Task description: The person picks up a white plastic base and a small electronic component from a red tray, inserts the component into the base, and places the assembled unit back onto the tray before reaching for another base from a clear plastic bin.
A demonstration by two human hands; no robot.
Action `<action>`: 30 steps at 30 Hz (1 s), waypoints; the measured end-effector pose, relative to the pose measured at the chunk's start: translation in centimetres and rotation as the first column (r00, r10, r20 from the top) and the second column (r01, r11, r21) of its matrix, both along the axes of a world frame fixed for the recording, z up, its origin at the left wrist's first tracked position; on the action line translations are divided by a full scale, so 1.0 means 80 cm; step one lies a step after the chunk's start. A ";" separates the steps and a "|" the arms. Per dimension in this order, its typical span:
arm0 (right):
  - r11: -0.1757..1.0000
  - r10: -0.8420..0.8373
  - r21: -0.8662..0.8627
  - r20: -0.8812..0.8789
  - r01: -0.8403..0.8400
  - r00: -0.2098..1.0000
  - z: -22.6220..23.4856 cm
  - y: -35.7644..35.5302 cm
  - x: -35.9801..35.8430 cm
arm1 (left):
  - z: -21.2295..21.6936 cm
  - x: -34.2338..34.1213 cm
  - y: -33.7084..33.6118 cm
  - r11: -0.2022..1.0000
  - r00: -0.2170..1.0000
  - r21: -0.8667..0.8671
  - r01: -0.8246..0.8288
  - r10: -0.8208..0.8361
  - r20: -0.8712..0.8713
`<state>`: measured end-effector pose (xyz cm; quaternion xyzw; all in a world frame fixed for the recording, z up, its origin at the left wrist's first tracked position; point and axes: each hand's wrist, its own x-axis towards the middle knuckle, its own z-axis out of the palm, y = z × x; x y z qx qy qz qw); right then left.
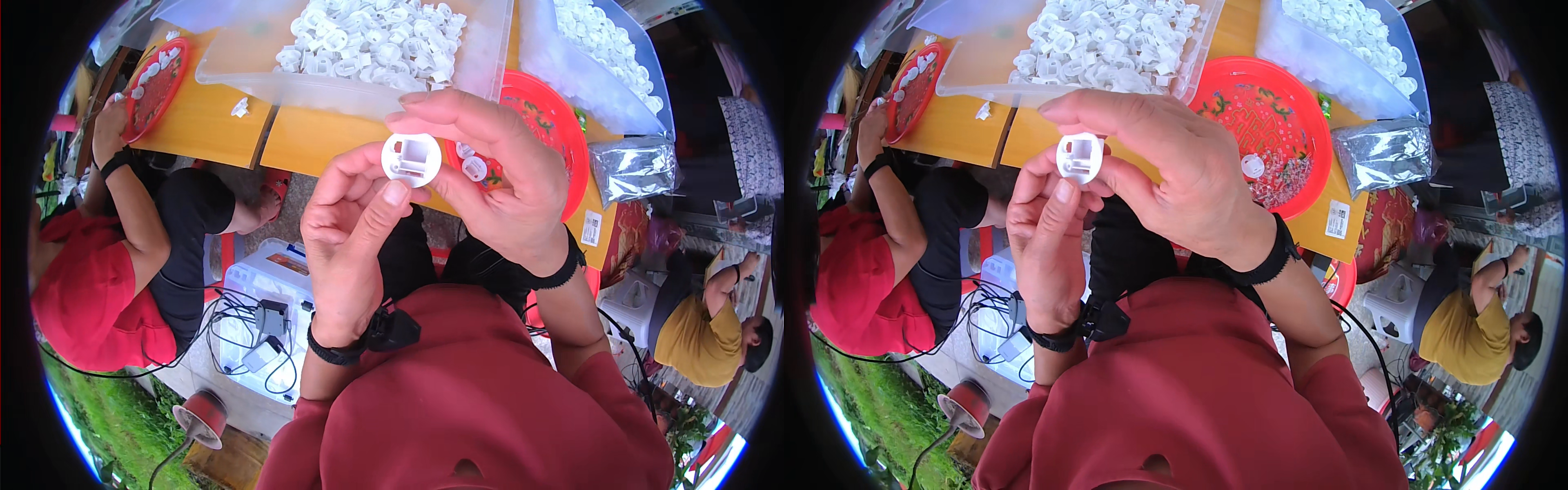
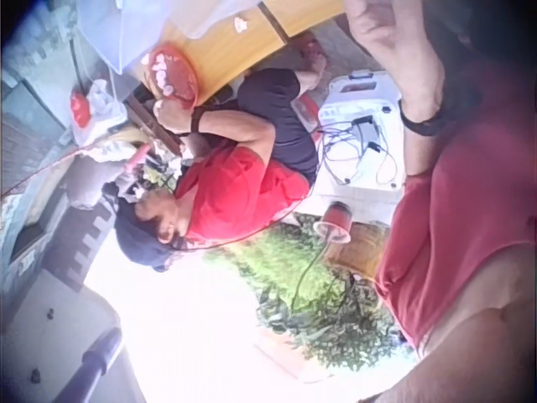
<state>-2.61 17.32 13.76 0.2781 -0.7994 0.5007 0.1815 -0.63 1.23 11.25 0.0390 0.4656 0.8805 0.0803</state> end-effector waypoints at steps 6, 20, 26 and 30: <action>0.998 -0.043 -0.038 0.000 0.043 0.999 -0.018 0.011 0.014 | -0.008 0.000 0.006 0.997 0.999 -0.076 0.021 -0.019 0.028; 0.935 -0.083 -0.334 0.131 0.123 0.988 -0.049 0.004 0.026 | -0.029 0.003 0.006 0.994 0.998 -0.103 0.047 -0.044 0.035; 0.958 -0.093 -0.268 0.051 0.104 0.994 -0.047 0.008 0.025 | -0.035 0.004 0.007 0.989 1.000 -0.145 0.019 -0.017 0.018; 0.948 -0.105 -0.296 0.054 0.116 0.993 -0.051 0.007 0.028 | -0.040 0.004 0.005 0.994 0.998 -0.096 0.054 -0.051 0.041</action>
